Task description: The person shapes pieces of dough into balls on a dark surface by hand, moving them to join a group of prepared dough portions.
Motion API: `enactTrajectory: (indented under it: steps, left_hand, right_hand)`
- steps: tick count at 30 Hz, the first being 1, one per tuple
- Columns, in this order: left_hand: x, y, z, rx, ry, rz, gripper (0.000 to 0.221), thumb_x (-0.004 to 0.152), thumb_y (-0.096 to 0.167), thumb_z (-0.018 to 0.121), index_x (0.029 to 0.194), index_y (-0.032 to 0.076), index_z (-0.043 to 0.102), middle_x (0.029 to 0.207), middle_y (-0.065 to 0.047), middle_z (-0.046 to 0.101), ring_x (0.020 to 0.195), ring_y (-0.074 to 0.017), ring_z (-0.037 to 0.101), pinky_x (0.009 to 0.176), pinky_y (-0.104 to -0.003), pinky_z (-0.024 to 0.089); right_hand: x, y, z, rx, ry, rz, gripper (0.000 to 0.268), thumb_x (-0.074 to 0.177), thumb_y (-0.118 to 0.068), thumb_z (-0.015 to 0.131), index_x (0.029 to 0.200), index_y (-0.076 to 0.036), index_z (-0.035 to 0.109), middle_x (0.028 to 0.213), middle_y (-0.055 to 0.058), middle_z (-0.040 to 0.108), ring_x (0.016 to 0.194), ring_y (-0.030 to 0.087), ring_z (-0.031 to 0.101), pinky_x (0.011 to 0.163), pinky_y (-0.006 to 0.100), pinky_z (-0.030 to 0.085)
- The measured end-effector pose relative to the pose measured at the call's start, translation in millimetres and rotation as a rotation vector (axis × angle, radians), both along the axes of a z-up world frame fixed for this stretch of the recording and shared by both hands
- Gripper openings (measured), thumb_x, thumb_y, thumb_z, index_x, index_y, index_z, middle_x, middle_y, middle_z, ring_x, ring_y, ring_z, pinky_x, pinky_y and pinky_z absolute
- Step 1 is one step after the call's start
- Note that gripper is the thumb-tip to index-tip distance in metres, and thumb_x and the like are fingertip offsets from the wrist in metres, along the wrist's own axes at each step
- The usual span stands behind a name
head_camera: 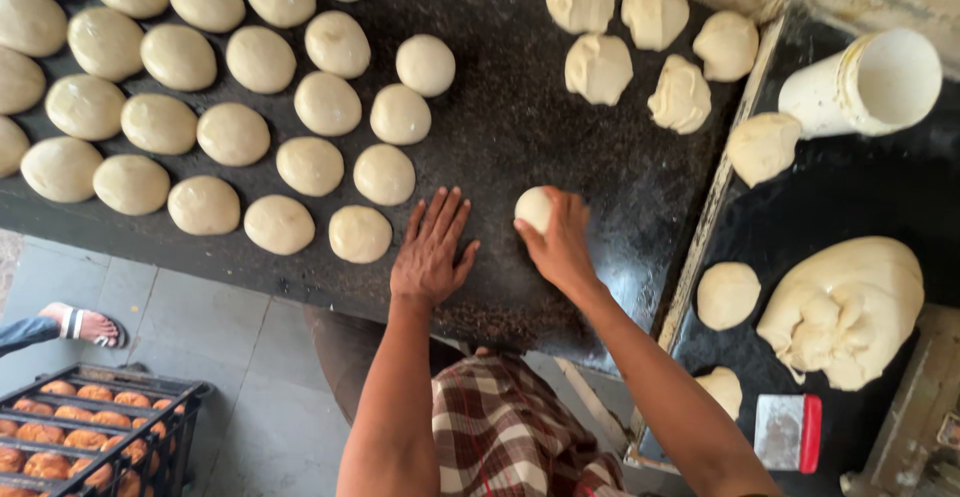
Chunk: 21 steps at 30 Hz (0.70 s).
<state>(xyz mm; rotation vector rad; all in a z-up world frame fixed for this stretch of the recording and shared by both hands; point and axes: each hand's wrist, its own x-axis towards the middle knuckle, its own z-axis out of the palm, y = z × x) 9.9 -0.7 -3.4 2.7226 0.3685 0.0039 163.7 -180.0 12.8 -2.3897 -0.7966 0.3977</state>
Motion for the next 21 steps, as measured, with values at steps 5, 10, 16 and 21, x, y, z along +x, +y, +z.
enactTrajectory:
  steps: [5, 10, 16, 21]
  left_hand:
    - [0.0, -0.4, 2.2, -0.003, -0.010, 0.004, 0.064, 0.102, 0.045, 0.050, 0.156, 0.013, 0.040, 0.167, -0.006, 0.030, 0.156, -0.0223, 0.021, 0.128, -0.047, 0.018]
    - [2.6, -0.6, 0.9, -0.011, 0.008, 0.010, 0.064, 0.101, 0.044, 0.050, 0.156, 0.012, 0.040, 0.167, -0.005, 0.030, 0.156, -0.0215, 0.021, 0.127, -0.047, 0.017]
    - [-1.0, 0.7, -0.1, -0.032, -0.039, 0.017, 0.062, 0.103, 0.043, 0.050, 0.155, 0.011, 0.041, 0.167, -0.005, 0.031, 0.155, -0.0220, 0.023, 0.127, -0.046, 0.018]
    - [3.4, 4.8, 1.3, -0.056, -0.044, 0.010, 0.062, 0.102, 0.043, 0.051, 0.154, 0.011, 0.043, 0.167, -0.006, 0.031, 0.155, -0.0227, 0.023, 0.126, -0.047, 0.018]
  right_hand:
    - [75.8, 102.8, 26.6, 0.570, 0.493, 0.117, 0.067, 0.088, -0.006, 0.079, 0.147, -0.010, 0.047, 0.149, 0.014, 0.052, 0.138, 0.028, 0.055, 0.113, 0.042, 0.050]
    - [168.1, 228.0, -9.3, 0.436, -0.155, 0.477, 0.065, 0.093, -0.009, 0.075, 0.154, -0.011, 0.051, 0.161, 0.024, 0.037, 0.145, 0.044, 0.039, 0.115, 0.055, 0.036]
    - [323.1, 187.7, -68.6, 0.166, -0.475, -0.081, 0.055, 0.100, -0.023, 0.071, 0.149, -0.009, 0.050, 0.149, 0.022, 0.050, 0.136, 0.048, 0.050, 0.105, 0.064, 0.043]
    - [293.3, 135.7, -38.4, -0.003, -0.050, -0.102, 0.051, 0.086, -0.022, 0.081, 0.126, -0.004, 0.056, 0.126, 0.020, 0.058, 0.121, 0.038, 0.058, 0.098, 0.051, 0.048]
